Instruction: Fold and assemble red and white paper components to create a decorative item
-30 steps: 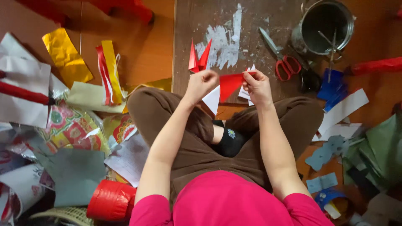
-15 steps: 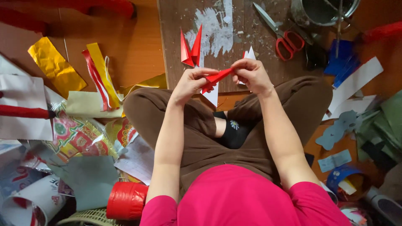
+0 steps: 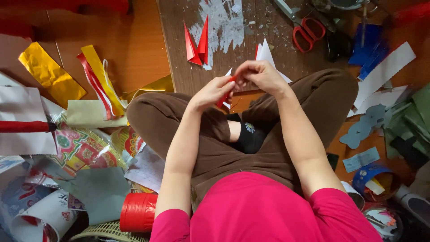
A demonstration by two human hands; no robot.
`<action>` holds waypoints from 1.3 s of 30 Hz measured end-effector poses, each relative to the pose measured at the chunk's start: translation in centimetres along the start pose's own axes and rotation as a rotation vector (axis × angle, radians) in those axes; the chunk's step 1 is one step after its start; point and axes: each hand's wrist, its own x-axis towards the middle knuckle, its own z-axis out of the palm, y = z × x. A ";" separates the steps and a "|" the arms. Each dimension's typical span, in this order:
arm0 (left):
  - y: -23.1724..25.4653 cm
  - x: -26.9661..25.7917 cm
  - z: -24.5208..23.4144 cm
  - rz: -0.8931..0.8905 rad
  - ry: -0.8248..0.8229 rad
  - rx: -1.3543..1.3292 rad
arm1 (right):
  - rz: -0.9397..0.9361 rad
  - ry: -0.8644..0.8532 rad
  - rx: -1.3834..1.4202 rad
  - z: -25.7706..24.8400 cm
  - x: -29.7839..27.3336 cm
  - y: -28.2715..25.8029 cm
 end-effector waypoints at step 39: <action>1.3 0.9 3.0 0.039 0.317 0.435 | 0.181 0.457 0.126 4.3 0.7 3.5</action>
